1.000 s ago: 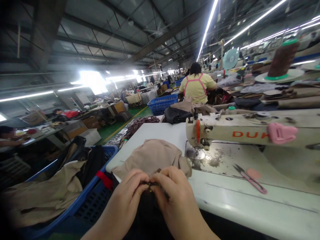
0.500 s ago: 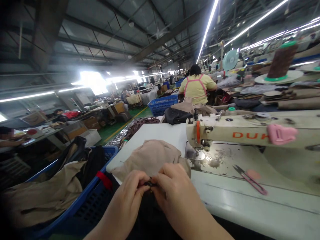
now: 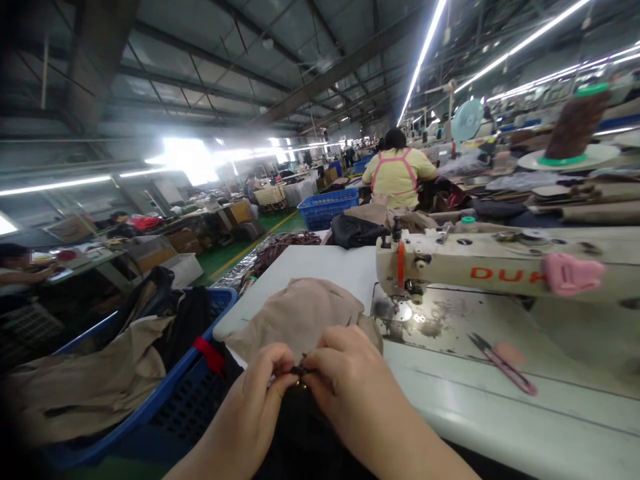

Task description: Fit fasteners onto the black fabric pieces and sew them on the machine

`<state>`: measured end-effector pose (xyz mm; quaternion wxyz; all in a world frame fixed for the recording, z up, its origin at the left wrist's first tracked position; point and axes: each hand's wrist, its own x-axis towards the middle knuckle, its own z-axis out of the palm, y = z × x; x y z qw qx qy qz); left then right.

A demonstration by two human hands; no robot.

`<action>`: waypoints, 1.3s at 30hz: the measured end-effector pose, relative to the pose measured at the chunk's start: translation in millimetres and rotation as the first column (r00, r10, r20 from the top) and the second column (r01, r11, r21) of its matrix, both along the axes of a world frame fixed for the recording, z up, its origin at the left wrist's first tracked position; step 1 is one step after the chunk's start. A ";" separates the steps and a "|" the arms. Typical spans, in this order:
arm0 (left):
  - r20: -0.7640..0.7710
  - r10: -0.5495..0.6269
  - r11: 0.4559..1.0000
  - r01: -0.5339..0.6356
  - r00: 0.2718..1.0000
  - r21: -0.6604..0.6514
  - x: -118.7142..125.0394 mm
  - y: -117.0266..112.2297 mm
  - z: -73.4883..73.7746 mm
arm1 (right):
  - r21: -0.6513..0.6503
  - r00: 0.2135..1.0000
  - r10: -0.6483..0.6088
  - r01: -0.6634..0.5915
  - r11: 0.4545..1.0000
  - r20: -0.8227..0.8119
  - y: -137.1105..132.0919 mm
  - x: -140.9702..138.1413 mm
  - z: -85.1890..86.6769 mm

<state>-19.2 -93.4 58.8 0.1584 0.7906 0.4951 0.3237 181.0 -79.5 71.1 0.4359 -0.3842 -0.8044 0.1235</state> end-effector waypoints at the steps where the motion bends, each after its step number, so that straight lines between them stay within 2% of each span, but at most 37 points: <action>1: 0.016 -0.003 1.000 0.003 1.000 0.003 -1.3 -0.4 0.1 | 0.007 1.000 -0.002 0.002 1.000 -0.010 -0.4 -0.5 -0.6; 6: 0.101 -0.016 0.998 0.009 0.995 0.067 -16.9 2.5 3.6 | 0.064 0.999 0.012 -0.009 0.998 -0.047 -2.3 -1.1 -2.0; 10: 0.017 -0.008 0.983 0.005 1.000 0.183 -42.6 20.7 -3.6 | 0.144 0.994 0.093 -0.083 0.986 -0.066 -5.6 2.2 1.4; 13: -0.158 -0.073 0.990 0.090 0.985 0.104 -66.1 36.3 -21.9 | 0.211 0.992 0.107 -0.092 0.973 -0.061 -10.2 7.0 4.9; 16: -0.265 -0.149 0.986 0.163 0.953 0.029 -86.7 45.1 -52.2 | 0.265 0.995 0.089 -0.074 0.961 -0.044 -15.1 12.4 6.3; 20: -0.209 -0.122 0.985 0.144 0.970 0.092 -100.2 50.0 -92.1 | 0.298 0.995 0.099 -0.092 0.950 -0.011 -19.1 16.8 5.0; 23: -0.075 -0.095 0.978 0.107 0.993 0.180 -102.7 57.0 -101.6 | 0.287 0.995 0.103 -0.097 0.953 -0.008 -21.5 17.7 6.8; 25: 0.007 -0.072 0.975 0.069 0.997 0.210 -103.4 63.9 -96.9 | 0.272 0.991 0.132 -0.121 0.955 -0.020 -24.5 17.1 11.9; 28: 0.114 -0.036 0.971 0.008 0.993 0.239 -102.0 73.8 -82.1 | 0.250 0.977 0.210 -0.193 0.949 -0.041 -31.3 12.9 26.6; 31: 0.181 -0.031 0.973 -0.011 0.983 0.228 -94.8 79.5 -67.8 | 0.258 0.969 0.248 -0.242 0.935 0.010 -35.6 7.0 49.8; 34: 0.209 -0.037 0.983 -0.001 0.977 0.182 -83.5 80.3 -52.1 | 0.317 0.967 0.232 -0.252 0.914 0.100 -31.2 3.7 80.9; 36: 0.230 -0.036 0.988 0.001 0.973 0.151 -75.2 76.8 -34.3 | 0.345 0.962 0.227 -0.266 0.900 0.149 -25.0 2.7 103.6; 39: 0.264 -0.112 0.987 0.076 0.958 0.143 -61.5 62.6 7.3 | 0.360 0.938 0.258 -0.329 0.873 0.230 -19.0 -1.6 132.5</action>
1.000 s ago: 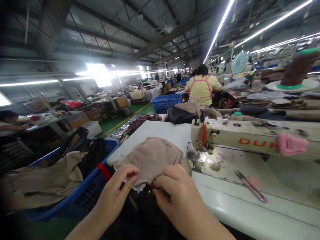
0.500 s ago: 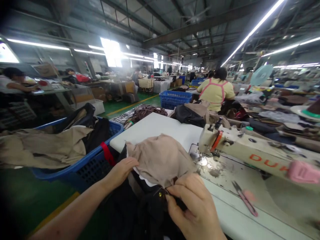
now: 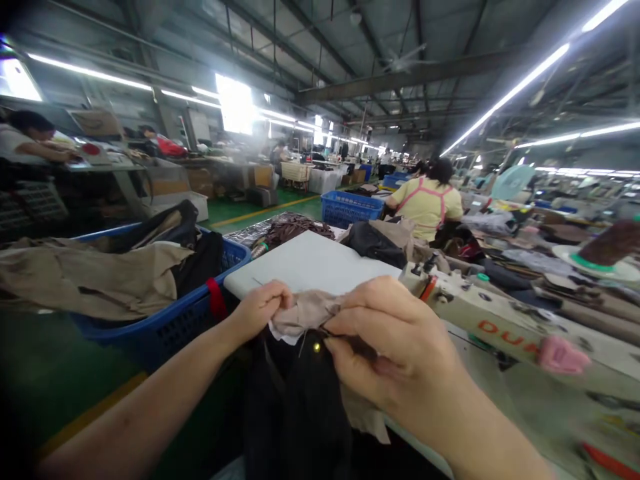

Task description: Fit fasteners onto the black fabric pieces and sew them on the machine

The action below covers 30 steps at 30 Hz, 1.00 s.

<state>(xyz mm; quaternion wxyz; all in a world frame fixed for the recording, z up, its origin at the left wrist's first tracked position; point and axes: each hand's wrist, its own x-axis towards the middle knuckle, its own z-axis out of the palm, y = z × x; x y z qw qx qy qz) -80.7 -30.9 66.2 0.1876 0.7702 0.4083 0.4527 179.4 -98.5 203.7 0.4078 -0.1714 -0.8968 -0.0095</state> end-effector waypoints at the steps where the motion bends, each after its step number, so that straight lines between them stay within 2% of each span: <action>1: 0.020 -0.075 0.997 0.075 0.997 0.000 4.9 -7.0 15.6 | 0.015 1.000 0.011 -0.011 1.000 0.024 0.0 -2.7 6.4; 3: 0.120 -0.344 0.935 0.351 0.931 -0.041 14.4 -22.2 42.8 | 0.042 0.999 0.010 -0.012 0.999 0.052 -2.8 -8.9 12.4; 5: 0.222 -0.491 0.852 0.517 0.842 -0.076 23.3 -35.2 57.6 | 0.047 0.999 -0.008 0.005 0.999 0.053 -7.8 -13.7 10.0; 7: 0.301 -0.536 0.799 0.589 0.788 -0.119 31.4 -43.0 57.3 | 0.044 0.999 -0.025 0.024 0.999 0.036 -13.3 -15.0 1.8; 9: 0.370 -0.518 0.773 0.607 0.771 -0.183 38.4 -46.4 46.5 | 0.039 0.998 -0.044 0.043 0.998 0.034 -18.3 -13.0 -8.5; 10: 0.395 -0.491 0.773 0.597 0.776 -0.213 41.4 -47.3 39.8 | 0.040 0.998 -0.057 0.055 0.998 0.035 -20.6 -11.4 -13.3; 12: 0.393 -0.435 0.815 0.540 0.810 -0.212 46.4 -49.4 29.0 | 0.043 0.996 -0.083 0.081 0.996 0.040 -25.2 -7.8 -21.0; 15: 0.294 -0.375 0.906 0.414 0.879 -0.084 52.6 -54.4 23.6 | 0.040 0.991 -0.131 0.130 0.991 0.027 -31.5 -3.6 -27.7; 18: 0.252 -0.232 0.973 0.217 0.940 0.083 60.9 -59.8 23.6 | 0.075 0.983 -0.181 0.180 0.981 0.009 -35.2 -0.1 -32.7; 20: 0.285 -0.103 0.976 0.041 0.953 0.215 68.3 -62.7 21.3 | 0.103 0.979 -0.202 0.201 0.974 -0.002 -35.2 3.1 -36.9; 23: 0.330 0.023 0.912 -0.155 0.944 0.380 78.6 -64.6 15.3 | 0.080 0.973 -0.228 0.230 0.970 -0.029 -32.4 9.0 -44.5; 24: 0.329 0.032 0.902 -0.169 0.944 0.396 80.9 -64.2 13.9 | 0.068 0.970 -0.239 0.242 0.968 -0.047 -31.0 11.1 -47.1; 26: 0.305 -0.005 0.928 -0.110 0.952 0.357 82.8 -61.7 13.6 | 0.050 0.960 -0.273 0.276 0.960 -0.070 -27.8 14.9 -51.5; 28: 0.280 -0.073 0.970 0.002 0.957 0.245 81.3 -57.4 16.7 | 0.044 0.947 -0.308 0.312 0.949 -0.091 -24.7 17.8 -54.5; 30: 0.259 -0.136 0.988 0.113 0.956 0.105 77.4 -52.9 21.5 | 0.048 0.940 -0.324 0.330 0.943 -0.107 -22.2 19.8 -56.1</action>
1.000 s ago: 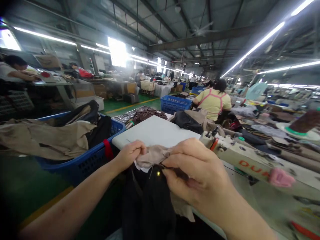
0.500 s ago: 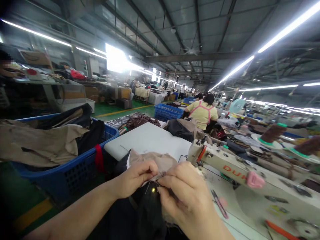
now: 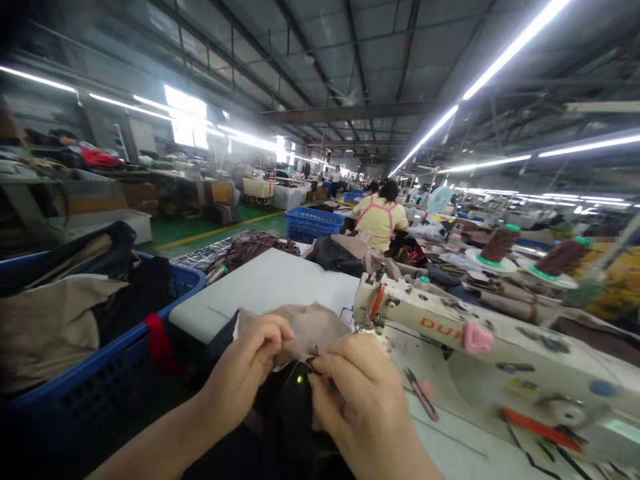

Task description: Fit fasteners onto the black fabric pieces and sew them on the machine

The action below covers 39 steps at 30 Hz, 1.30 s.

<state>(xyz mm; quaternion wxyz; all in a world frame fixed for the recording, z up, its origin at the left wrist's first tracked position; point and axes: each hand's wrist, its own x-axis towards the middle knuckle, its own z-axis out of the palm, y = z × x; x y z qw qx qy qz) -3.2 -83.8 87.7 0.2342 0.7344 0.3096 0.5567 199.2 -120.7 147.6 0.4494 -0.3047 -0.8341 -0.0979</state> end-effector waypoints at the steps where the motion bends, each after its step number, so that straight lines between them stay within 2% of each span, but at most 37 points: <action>1: -0.027 -0.052 0.997 0.050 0.998 -0.063 -2.3 2.0 2.6 | -0.001 1.000 -0.001 0.001 1.000 -0.002 1.0 0.7 -0.3; 4: -0.109 -0.169 0.979 0.154 0.980 -0.133 -8.3 7.3 9.8 | -0.008 1.000 0.012 -0.012 1.000 -0.003 3.3 2.6 -0.9; 8: -0.184 -0.209 0.977 0.212 0.960 -0.008 -8.9 13.6 16.8 | -0.039 1.000 0.021 -0.022 0.999 -0.013 6.5 6.1 -3.6; 13: -0.183 -0.122 0.992 0.128 0.976 0.020 1.2 15.7 18.7 | -0.112 1.000 0.004 -0.004 0.994 -0.003 9.2 10.9 -6.0; 18: -0.117 -0.039 0.998 0.044 0.992 0.039 12.6 12.9 12.7 | -0.141 0.999 -0.041 0.041 0.989 0.001 9.7 11.0 -4.3; 23: -0.151 -0.122 0.984 0.099 0.981 -0.149 14.0 14.3 7.9 | -0.138 0.996 -0.094 0.092 0.986 -0.009 11.6 9.8 -6.1; 25: -0.189 -0.162 0.976 0.130 0.968 -0.174 12.3 16.0 9.9 | -0.136 0.994 -0.108 0.107 0.985 -0.005 12.6 10.0 -7.3; 29: -0.231 -0.194 0.975 0.160 0.953 -0.157 10.3 19.4 14.9 | -0.179 0.990 -0.139 0.137 0.974 0.004 13.6 11.4 -7.9; 33: -0.190 -0.194 0.977 0.172 0.962 -0.126 11.9 22.6 12.8 | -0.230 0.985 -0.169 0.169 0.958 0.019 13.2 12.5 -7.2; 39: -0.152 -0.121 0.992 0.113 0.981 -0.060 15.0 24.9 4.9 | -0.155 0.970 -0.227 0.237 0.959 0.081 14.3 12.1 -8.0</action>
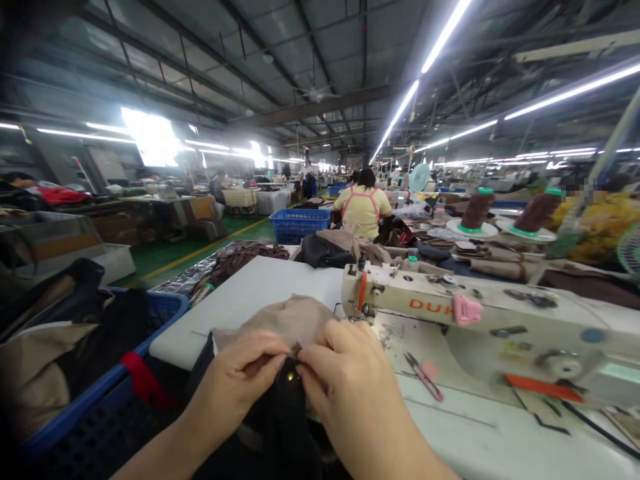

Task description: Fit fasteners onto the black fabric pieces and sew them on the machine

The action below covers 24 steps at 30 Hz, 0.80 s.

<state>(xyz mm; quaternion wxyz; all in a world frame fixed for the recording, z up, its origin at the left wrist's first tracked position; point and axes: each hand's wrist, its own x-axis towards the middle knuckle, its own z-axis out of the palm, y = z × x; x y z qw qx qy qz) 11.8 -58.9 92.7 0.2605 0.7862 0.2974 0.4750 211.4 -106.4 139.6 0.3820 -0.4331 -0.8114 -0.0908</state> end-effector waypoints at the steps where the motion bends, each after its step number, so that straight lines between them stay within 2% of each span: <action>1: 0.013 0.008 1.000 -0.009 1.000 0.015 0.0 -0.2 -1.0 | 0.004 1.000 -0.011 0.011 1.000 0.010 0.4 -0.3 -0.2; 6: 0.054 0.034 0.998 -0.037 0.998 0.048 -1.8 -3.1 -4.3 | -0.039 0.999 -0.031 0.031 0.999 -0.007 3.1 -4.2 0.8; 12: 0.098 -0.005 0.997 0.012 0.995 -0.070 -3.1 -4.0 -4.6 | -0.127 0.998 -0.048 0.044 0.991 -0.031 6.7 -9.9 3.3; 16: 0.157 -0.042 0.985 0.068 0.987 -0.160 0.2 -2.7 -12.0 | -0.140 0.998 -0.032 0.025 0.990 -0.050 10.1 -11.8 0.7; 20: 0.151 0.061 0.981 -0.032 0.987 -0.189 4.7 -1.9 -19.3 | -0.127 0.999 -0.023 0.017 0.992 -0.045 14.1 -13.8 -1.0; 24: 0.117 0.148 0.988 -0.142 0.982 -0.061 5.6 -2.6 -20.7 | -0.113 1.000 -0.005 0.003 0.994 -0.018 17.0 -14.7 -0.3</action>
